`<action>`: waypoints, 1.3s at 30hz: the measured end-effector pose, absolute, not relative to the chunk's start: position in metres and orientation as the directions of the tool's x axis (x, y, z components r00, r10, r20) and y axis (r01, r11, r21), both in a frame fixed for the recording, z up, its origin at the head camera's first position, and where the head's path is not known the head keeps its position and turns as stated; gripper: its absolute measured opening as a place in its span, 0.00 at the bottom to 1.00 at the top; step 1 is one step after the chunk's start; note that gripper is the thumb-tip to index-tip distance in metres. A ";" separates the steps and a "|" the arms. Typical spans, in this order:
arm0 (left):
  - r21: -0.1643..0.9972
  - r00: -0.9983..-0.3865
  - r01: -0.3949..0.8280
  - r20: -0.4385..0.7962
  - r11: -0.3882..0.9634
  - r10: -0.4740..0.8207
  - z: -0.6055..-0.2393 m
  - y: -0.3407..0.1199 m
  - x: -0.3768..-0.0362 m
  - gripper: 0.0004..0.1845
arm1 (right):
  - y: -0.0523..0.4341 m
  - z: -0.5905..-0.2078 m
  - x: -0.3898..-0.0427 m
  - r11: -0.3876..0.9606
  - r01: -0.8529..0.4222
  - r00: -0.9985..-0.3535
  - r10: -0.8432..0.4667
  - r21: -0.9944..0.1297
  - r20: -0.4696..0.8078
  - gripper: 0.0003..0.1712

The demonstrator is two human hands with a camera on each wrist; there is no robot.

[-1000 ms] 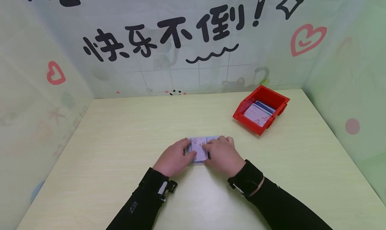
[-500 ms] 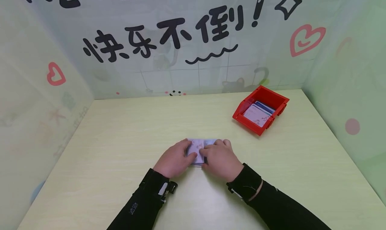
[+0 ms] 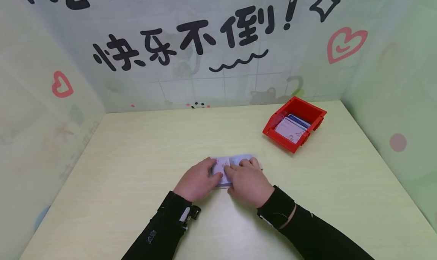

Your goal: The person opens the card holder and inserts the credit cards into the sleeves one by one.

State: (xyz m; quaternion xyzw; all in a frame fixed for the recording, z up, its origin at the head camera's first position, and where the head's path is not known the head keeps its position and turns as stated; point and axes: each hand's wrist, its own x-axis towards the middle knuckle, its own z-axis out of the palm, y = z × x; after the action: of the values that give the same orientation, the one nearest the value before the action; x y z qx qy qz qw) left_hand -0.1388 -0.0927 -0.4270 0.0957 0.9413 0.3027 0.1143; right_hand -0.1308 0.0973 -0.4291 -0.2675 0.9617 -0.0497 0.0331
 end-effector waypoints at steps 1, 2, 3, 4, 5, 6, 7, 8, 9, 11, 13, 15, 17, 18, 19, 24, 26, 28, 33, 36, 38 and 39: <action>0.593 -0.956 0.108 -0.157 0.798 0.246 -0.427 -0.093 -0.139 0.32 | 0.098 -0.429 -0.131 0.851 -0.513 -0.855 -0.519 -0.113 -0.023 0.35; 0.594 -0.957 0.104 -0.158 0.797 0.243 -0.427 -0.094 -0.139 0.32 | 0.098 -0.429 -0.130 0.850 -0.514 -0.855 -0.518 -0.113 -0.008 0.34; 0.597 -0.958 0.097 -0.159 0.796 0.237 -0.427 -0.095 -0.139 0.32 | 0.099 -0.429 -0.131 0.851 -0.512 -0.857 -0.515 -0.117 0.005 0.33; 0.598 -0.960 0.091 -0.160 0.796 0.231 -0.427 -0.096 -0.139 0.32 | 0.100 -0.428 -0.131 0.852 -0.509 -0.860 -0.511 -0.122 0.015 0.32; 0.602 -0.961 0.084 -0.162 0.794 0.224 -0.427 -0.097 -0.140 0.32 | 0.100 -0.428 -0.132 0.855 -0.503 -0.863 -0.505 -0.130 0.021 0.31; 0.606 -0.963 0.078 -0.161 0.792 0.218 -0.427 -0.098 -0.140 0.32 | 0.101 -0.427 -0.132 0.858 -0.493 -0.868 -0.495 -0.141 0.021 0.31; 0.609 -0.963 0.072 -0.163 0.790 0.213 -0.427 -0.098 -0.141 0.31 | 0.102 -0.425 -0.133 0.863 -0.481 -0.874 -0.485 -0.156 0.015 0.31; 0.612 -0.964 0.070 -0.161 0.788 0.210 -0.426 -0.099 -0.142 0.31 | 0.103 -0.424 -0.134 0.867 -0.467 -0.881 -0.473 -0.171 0.006 0.30; 0.615 -0.965 0.068 -0.158 0.786 0.207 -0.426 -0.099 -0.142 0.31 | 0.105 -0.422 -0.136 0.872 -0.450 -0.888 -0.459 -0.192 -0.006 0.31; 0.617 -0.967 0.069 -0.152 0.784 0.204 -0.426 -0.100 -0.144 0.31 | 0.109 -0.417 -0.139 0.881 -0.409 -0.904 -0.427 -0.236 -0.030 0.32; 0.612 -0.969 0.069 -0.147 0.787 0.199 -0.426 -0.100 -0.144 0.32 | 0.116 -0.410 -0.144 0.887 -0.364 -0.918 -0.393 -0.286 -0.052 0.33; 0.605 -0.972 0.073 -0.135 0.793 0.193 -0.425 -0.100 -0.144 0.32 | 0.124 -0.403 -0.149 0.890 -0.317 -0.932 -0.357 -0.326 -0.067 0.34; 0.599 -0.975 0.077 -0.123 0.797 0.186 -0.425 -0.100 -0.144 0.33 | 0.135 -0.396 -0.156 0.895 -0.268 -0.945 -0.317 -0.356 -0.085 0.34; 0.598 -0.976 0.079 -0.115 0.797 0.183 -0.425 -0.100 -0.144 0.33 | 0.141 -0.393 -0.160 0.897 -0.245 -0.950 -0.298 -0.368 -0.093 0.34; 0.599 -0.978 0.082 -0.107 0.797 0.181 -0.424 -0.100 -0.143 0.33 | 0.147 -0.390 -0.164 0.900 -0.226 -0.955 -0.281 -0.374 -0.097 0.34; 0.612 -0.981 0.089 -0.081 0.786 0.174 -0.425 -0.099 -0.143 0.34 | 0.179 -0.383 -0.185 0.914 -0.195 -0.968 -0.237 -0.355 -0.080 0.34; 0.617 -0.982 0.094 -0.071 0.781 0.175 -0.425 -0.099 -0.142 0.34 | 0.190 -0.383 -0.194 0.927 -0.196 -0.972 -0.227 -0.321 -0.064 0.33; 0.619 -0.982 0.105 -0.057 0.779 0.178 -0.425 -0.099 -0.141 0.34 | 0.201 -0.382 -0.202 0.938 -0.186 -0.977 -0.209 -0.294 -0.050 0.33; 0.615 -0.983 0.135 -0.018 0.777 0.184 -0.425 -0.099 -0.140 0.35 | 0.224 -0.380 -0.220 0.963 -0.143 -0.988 -0.154 -0.229 -0.031 0.32; 0.611 -0.983 0.146 -0.001 0.778 0.186 -0.425 -0.099 -0.140 0.35 | 0.234 -0.380 -0.228 0.968 -0.112 -0.991 -0.124 -0.225 -0.041 0.33; 0.610 -0.983 0.151 0.006 0.778 0.186 -0.424 -0.099 -0.139 0.36 | 0.239 -0.379 -0.233 0.967 -0.087 -0.993 -0.105 -0.237 -0.060 0.34; 0.609 -0.983 0.153 0.010 0.778 0.185 -0.424 -0.099 -0.139 0.36 | 0.240 -0.379 -0.235 0.967 -0.075 -0.993 -0.095 -0.244 -0.071 0.35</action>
State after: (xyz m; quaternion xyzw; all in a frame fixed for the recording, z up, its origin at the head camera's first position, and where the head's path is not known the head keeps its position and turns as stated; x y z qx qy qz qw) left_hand -0.1393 -0.0988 -0.4242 0.0897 0.9426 0.3206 0.0254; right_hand -0.2352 0.2403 -0.3794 -0.0430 0.9908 -0.1214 0.0411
